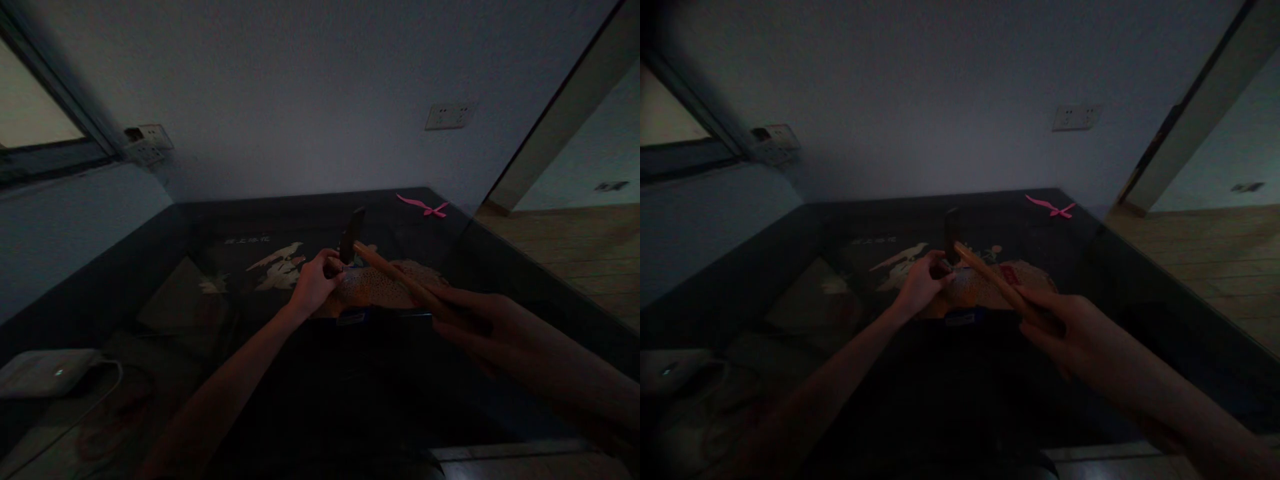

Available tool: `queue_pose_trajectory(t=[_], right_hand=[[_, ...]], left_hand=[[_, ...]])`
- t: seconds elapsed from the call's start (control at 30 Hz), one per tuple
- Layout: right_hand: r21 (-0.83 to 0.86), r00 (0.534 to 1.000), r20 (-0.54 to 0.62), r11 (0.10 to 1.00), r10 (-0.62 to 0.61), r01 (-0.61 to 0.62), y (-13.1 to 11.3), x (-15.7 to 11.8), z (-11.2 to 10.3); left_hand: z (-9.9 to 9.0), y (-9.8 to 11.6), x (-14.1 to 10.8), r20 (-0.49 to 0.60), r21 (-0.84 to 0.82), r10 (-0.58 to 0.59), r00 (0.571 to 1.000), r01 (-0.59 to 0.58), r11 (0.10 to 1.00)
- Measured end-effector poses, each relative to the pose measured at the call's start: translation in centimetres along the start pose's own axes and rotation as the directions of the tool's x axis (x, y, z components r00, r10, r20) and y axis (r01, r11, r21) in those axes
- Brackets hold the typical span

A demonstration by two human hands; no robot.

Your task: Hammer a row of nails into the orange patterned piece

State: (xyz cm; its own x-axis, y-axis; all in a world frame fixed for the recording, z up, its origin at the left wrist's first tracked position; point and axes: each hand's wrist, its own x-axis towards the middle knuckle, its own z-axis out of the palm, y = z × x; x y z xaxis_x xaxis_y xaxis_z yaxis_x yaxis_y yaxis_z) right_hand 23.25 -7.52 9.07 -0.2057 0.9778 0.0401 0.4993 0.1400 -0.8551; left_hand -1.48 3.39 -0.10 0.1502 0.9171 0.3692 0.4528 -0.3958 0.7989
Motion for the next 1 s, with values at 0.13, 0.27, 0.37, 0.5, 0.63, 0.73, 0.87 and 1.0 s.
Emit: queue_pose_trajectory(t=[0.13,0.27,0.37,0.5,0.63,0.73,0.87,1.0], right_hand=[[-0.077,0.992,0.119,0.997,0.039,-0.030,0.7,0.0,0.2],[-0.082,0.997,0.077,0.997,0.016,-0.010,0.0,-0.4,-0.2],[-0.089,0.996,0.093,0.996,0.007,0.001,0.0,-0.3,-0.1],[-0.113,0.990,0.142,0.993,-0.012,0.028,0.7,0.1,0.2],[-0.126,0.991,0.132,0.992,-0.016,0.033,0.6,-0.1,-0.1],[-0.096,0.993,0.121,0.995,-0.003,0.015,0.2,-0.2,-0.2],[-0.081,0.992,0.123,0.997,0.018,-0.008,0.7,0.1,0.3],[-0.136,0.988,0.147,0.990,0.047,-0.026,1.1,0.0,0.3]], left_hand=[[-0.2,0.3,-0.1,0.020,0.013,0.014,1.000,-0.014,1.000],[-0.1,0.2,-0.1,0.008,0.016,0.001,1.000,-0.001,1.000],[0.0,0.1,-0.1,-0.001,0.023,0.008,1.000,-0.008,1.000],[0.0,0.1,0.0,0.015,0.017,0.002,1.000,-0.002,1.000],[0.1,-0.1,-0.1,0.019,-0.025,-0.003,1.000,0.003,1.000],[0.1,-0.1,-0.1,0.004,-0.016,-0.007,1.000,0.007,1.000],[0.0,-0.1,-0.1,0.010,-0.006,-0.004,1.000,0.004,1.000],[0.0,0.2,-0.1,0.009,0.005,-0.011,1.000,0.011,1.000]])
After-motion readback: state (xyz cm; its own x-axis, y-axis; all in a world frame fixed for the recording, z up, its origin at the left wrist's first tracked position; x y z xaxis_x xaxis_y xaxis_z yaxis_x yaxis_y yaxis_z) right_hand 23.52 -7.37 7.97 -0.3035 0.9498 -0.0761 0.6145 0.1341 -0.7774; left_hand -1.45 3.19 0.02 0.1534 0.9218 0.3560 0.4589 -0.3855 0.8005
